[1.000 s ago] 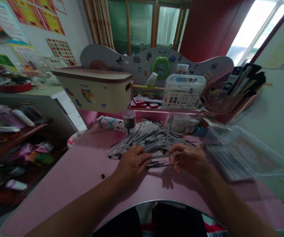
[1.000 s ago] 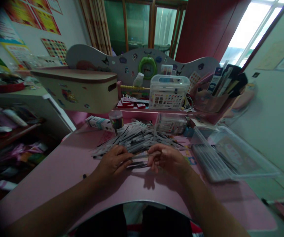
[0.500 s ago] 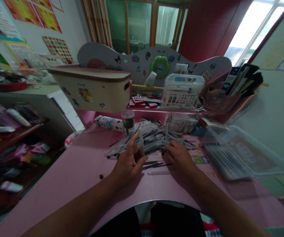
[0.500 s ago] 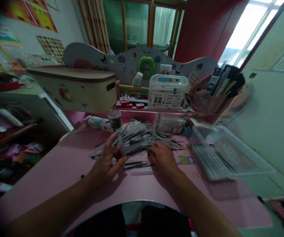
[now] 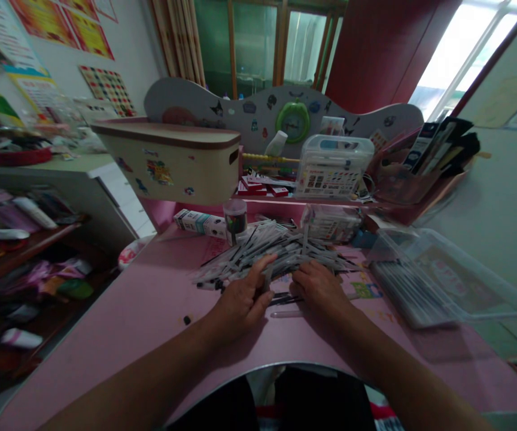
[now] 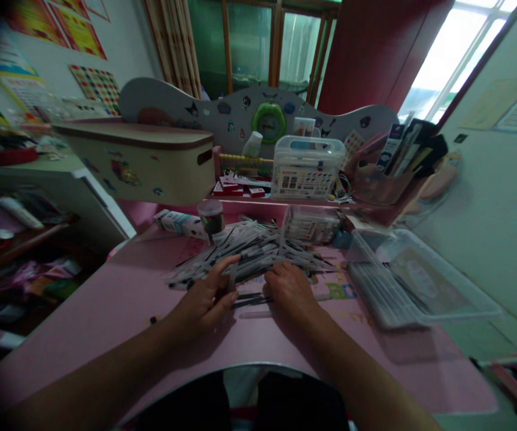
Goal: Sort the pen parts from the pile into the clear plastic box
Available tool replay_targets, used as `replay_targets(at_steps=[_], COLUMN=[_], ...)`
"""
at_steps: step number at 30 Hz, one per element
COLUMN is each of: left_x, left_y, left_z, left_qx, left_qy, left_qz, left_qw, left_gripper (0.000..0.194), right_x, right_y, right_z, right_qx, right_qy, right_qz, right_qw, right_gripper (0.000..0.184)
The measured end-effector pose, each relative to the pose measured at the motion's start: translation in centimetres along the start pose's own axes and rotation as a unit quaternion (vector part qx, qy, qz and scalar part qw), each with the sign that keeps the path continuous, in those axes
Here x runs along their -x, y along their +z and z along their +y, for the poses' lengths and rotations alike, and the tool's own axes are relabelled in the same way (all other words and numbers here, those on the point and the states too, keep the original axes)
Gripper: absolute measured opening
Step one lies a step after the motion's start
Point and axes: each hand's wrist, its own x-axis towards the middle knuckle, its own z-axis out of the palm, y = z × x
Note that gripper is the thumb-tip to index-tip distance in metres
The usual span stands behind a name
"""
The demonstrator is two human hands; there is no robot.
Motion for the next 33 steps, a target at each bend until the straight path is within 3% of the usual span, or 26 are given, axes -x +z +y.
replay_targets(at_steps=[5,10,12,16,18,23,33], left_x=[-0.1,-0.3,-0.3,-0.2,-0.2,-0.2,-0.1], left_y=[0.2,0.1,0.1,0.2,0.3,0.5,0.5], left_z=[0.3,0.5,0.4,0.2,-0.1,-0.5,-0.1], left_qx=[-0.006,-0.019,-0.015,-0.031,-0.051,-0.104,-0.121], left_qy=[-0.015,-0.033,-0.021,0.012,0.028,0.064,0.043], left_qz=[-0.037,-0.067,-0.066,-0.037,-0.029,-0.013,-0.007], left_qw=[0.999,0.997,0.998,0.999,0.998,0.992,0.992], left_gripper=[0.075,0.039,0.029,0.028,0.029,0.032,0.028], right_x=[0.2,0.0,-0.1,0.0,0.1,0.1,0.1], right_y=[-0.1,-1.0,-1.6,-2.3,-2.3,-2.1,-1.9], right_z=[-0.2,0.9,1.3,1.3,1.1,0.5,0.4], right_qx=[-0.023,-0.204,-0.335,-0.54,-0.573,-0.558,-0.537], right_qy=[-0.012,-0.006,0.021,0.11,0.126,0.12,0.135], right_qz=[0.01,0.059,0.082,0.102,0.09,0.079,0.091], right_qw=[1.0,0.977,0.938,0.828,0.805,0.817,0.828], right_gripper=[0.015,0.017,0.018,0.016,0.016,0.013,0.017])
